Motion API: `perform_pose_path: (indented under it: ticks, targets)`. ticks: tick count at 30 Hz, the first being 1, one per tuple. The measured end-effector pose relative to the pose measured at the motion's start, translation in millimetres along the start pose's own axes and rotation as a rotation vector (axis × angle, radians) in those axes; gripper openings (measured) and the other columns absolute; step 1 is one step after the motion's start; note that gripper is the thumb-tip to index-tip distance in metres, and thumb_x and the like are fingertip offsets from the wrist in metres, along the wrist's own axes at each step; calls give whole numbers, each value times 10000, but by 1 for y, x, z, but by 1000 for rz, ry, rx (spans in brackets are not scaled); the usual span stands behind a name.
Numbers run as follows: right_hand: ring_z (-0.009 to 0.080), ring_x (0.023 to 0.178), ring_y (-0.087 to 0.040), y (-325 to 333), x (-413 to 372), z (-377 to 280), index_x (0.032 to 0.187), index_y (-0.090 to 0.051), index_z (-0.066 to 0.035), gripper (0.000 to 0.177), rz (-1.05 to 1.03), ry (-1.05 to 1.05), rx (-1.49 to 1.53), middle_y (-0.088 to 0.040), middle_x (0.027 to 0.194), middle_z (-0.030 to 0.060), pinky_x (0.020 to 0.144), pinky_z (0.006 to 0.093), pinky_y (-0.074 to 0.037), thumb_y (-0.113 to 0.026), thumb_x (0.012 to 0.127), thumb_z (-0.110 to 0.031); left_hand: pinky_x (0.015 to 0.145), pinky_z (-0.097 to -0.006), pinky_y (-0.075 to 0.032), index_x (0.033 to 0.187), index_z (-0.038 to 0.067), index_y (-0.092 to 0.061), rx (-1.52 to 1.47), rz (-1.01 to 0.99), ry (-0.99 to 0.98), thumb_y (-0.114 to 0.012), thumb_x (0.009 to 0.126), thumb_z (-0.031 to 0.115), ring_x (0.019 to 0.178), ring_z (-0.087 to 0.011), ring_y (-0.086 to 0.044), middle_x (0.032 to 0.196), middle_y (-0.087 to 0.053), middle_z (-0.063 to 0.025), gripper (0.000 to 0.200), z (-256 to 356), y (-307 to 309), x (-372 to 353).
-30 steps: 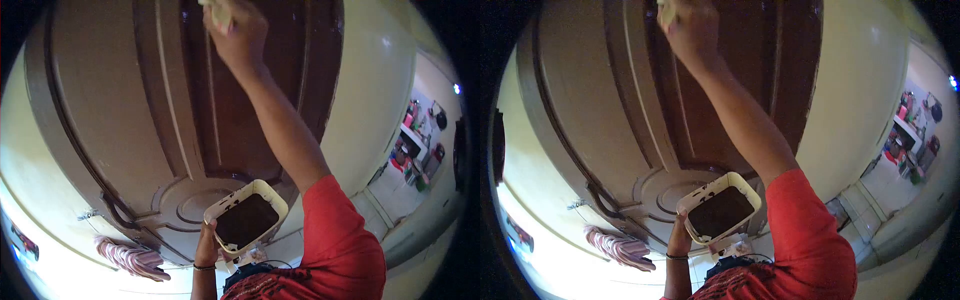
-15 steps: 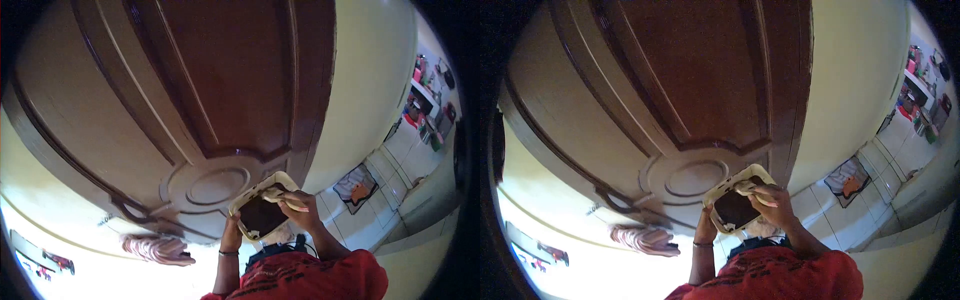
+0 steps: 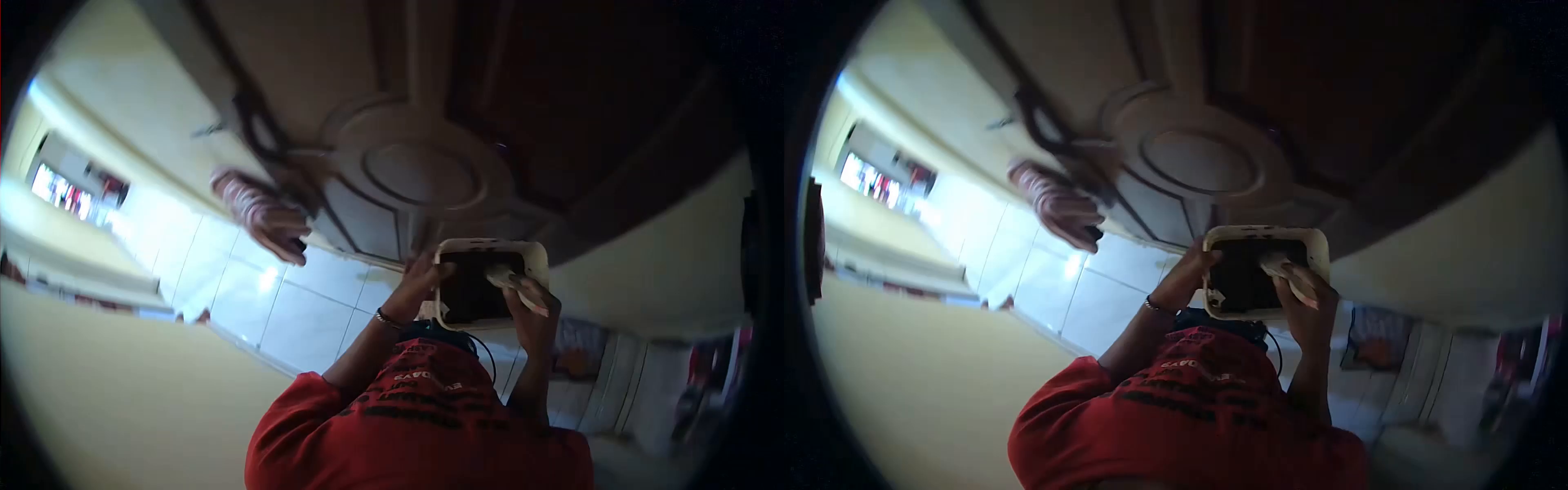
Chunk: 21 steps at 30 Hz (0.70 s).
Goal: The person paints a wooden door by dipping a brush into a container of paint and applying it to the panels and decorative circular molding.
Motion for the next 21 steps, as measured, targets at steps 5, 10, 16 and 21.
perform_pose_path:
  ticks: [5, 10, 16, 21]
  targets:
    - [192, 860, -695, -2, 23, 5, 1029, -684, 10, 253, -166, 22, 31, -719, 940, 143, 764, 311, -533, -755, 799, -68, 838, -287, -481, 1400, 81, -394, 9, 132, -95, -631, 875, 362, 1099, -149, -534, 1218, -539, -68, 641, 1, -2, -14]
    - [204, 871, -696, 3, 33, -3, 1020, -680, 21, 272, -316, 117, 54, -718, 947, 150, 763, 318, -533, -772, 803, -114, 893, -310, -461, 1405, 68, -389, -3, 225, -97, -626, 864, 402, 1151, -155, -509, 1237, -538, -66, 678, 15, -25, -41]
    - [268, 901, -698, -6, 44, 1, 1014, -684, 13, 290, -386, 125, 57, -705, 965, 181, 783, 348, -533, -782, 803, -161, 889, -266, -449, 1372, 32, -420, -95, 310, -239, -640, 876, 307, 1083, -130, -539, 1205, -563, -59, 608, 2, -24, -43]
    - [329, 856, -695, -8, 46, 8, 1023, -683, 2, 350, -331, 319, 23, -700, 909, 187, 750, 383, -546, -813, 752, -176, 908, -307, -471, 1382, 44, -417, -72, 340, -271, -649, 860, 348, 1150, -166, -535, 1258, -552, -59, 647, 0, -29, -46]
Point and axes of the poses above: each hand's wrist, its own x-axis towards the middle knuckle, its own y-axis out of the back of the hand, z = x × y, the point moved 5 cm from there along x, towards the middle knuckle
